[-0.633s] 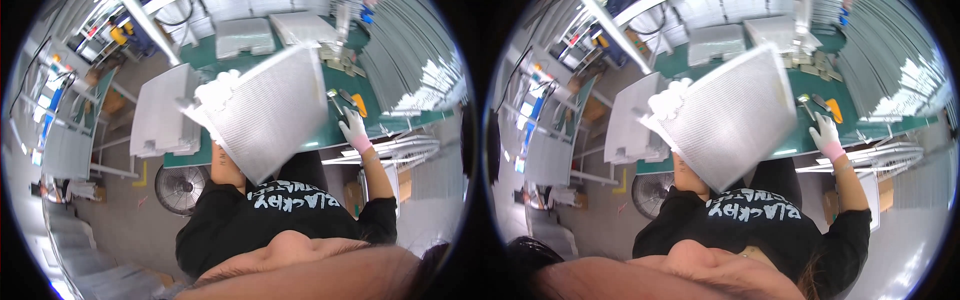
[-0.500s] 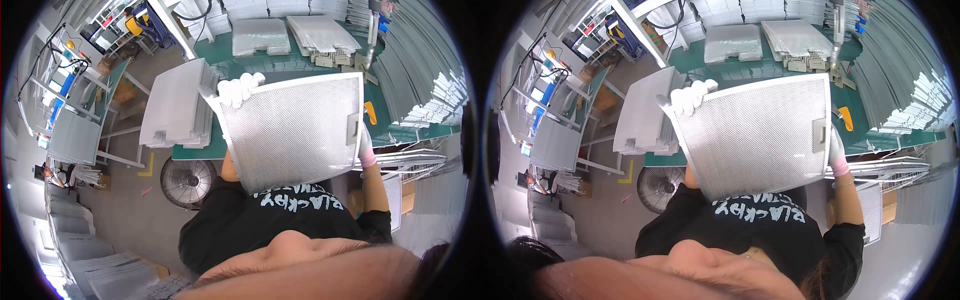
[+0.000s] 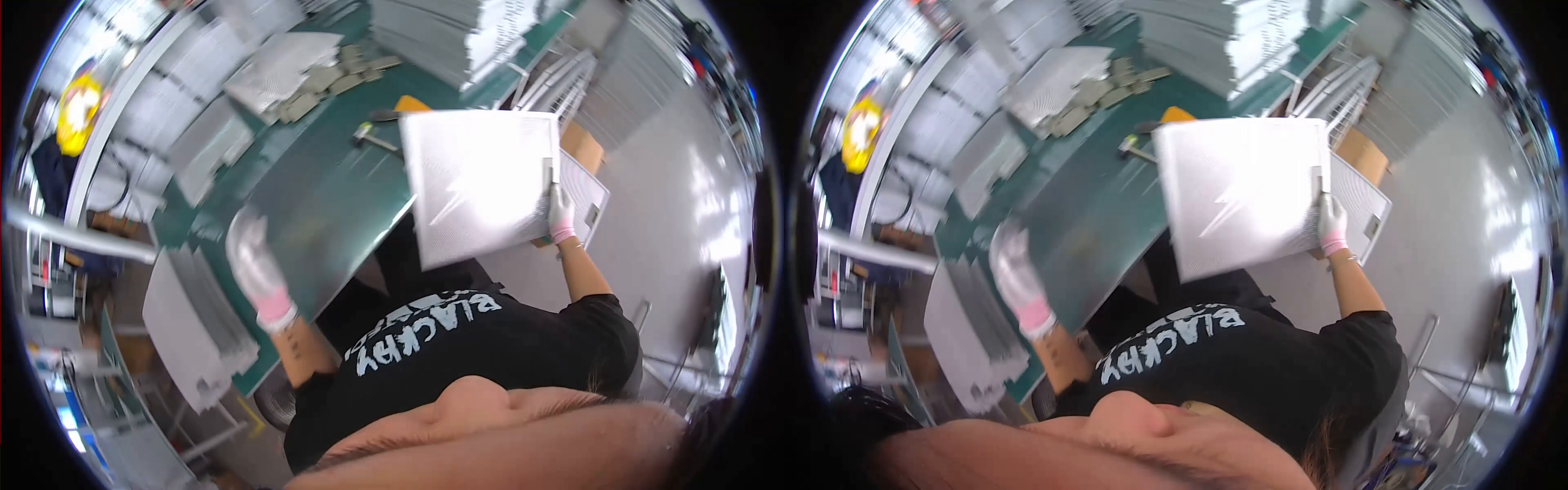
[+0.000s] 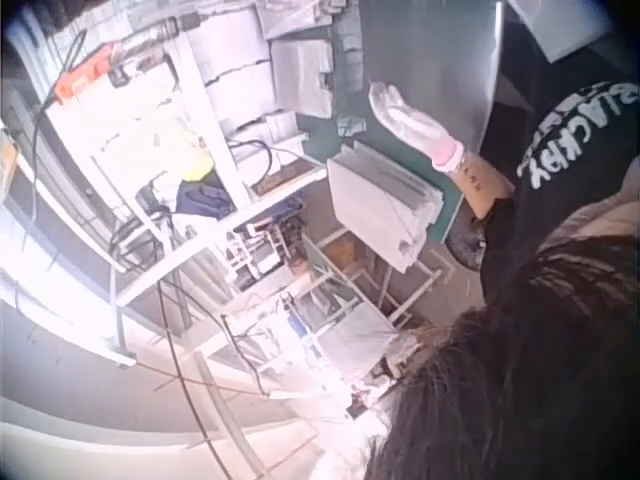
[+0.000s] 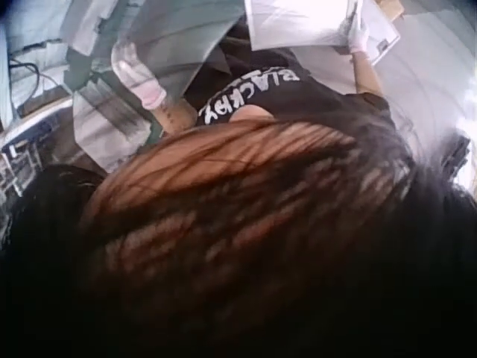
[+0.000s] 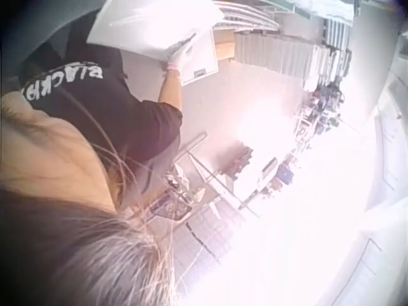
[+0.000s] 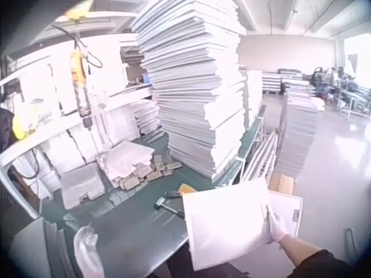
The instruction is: Assembling metal mesh filters by attaching brackets and frames using a hammer and an electric drill.
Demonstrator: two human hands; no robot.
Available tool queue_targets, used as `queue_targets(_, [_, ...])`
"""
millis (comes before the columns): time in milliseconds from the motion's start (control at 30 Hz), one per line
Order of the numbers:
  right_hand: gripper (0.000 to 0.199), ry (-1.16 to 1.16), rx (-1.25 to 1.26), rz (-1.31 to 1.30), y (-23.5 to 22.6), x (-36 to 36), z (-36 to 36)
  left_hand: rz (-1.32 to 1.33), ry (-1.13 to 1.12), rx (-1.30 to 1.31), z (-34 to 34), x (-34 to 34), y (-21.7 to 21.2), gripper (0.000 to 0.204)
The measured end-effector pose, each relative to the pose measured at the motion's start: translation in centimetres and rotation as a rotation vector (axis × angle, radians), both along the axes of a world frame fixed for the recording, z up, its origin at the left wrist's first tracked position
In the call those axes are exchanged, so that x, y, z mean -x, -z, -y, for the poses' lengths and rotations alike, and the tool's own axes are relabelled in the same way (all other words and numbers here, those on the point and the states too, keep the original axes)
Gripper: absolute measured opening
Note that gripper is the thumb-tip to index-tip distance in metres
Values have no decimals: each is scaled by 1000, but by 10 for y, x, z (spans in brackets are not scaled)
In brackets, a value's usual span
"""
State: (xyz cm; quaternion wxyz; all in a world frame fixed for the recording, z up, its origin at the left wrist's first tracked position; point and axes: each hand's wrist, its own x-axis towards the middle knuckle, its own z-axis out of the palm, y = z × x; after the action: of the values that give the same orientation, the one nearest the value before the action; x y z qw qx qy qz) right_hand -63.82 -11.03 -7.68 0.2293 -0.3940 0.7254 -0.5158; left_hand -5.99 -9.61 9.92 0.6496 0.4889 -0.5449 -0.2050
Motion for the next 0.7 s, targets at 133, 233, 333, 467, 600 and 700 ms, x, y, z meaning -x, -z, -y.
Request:
queue_targets(133, [45, 557, -77, 115, 47, 136, -107, 688, -546, -65, -53, -54, -9, 32])
queue_targets(233, [47, 689, -216, -32, 72, 201, -165, 1430, -1004, -380, -95, -97, -38, 35])
queue_targets(333, [52, 703, -411, -203, 95, 228, -161, 1290, -1237, -1023, -152, -157, -6, 61])
queue_targets(467, [60, 716, -551, -231, 119, 230, -140, 1019, -1026, -1168, -156, -179, -12, 74])
queue_targets(600, [60, 679, -551, -247, 133, 216, -112, 890, -960, -1357, -158, -145, -46, 87])
queue_targets(700, [60, 655, -466, -228, 140, 217, -84, 810, -997, -1288, -185, -192, -18, 93])
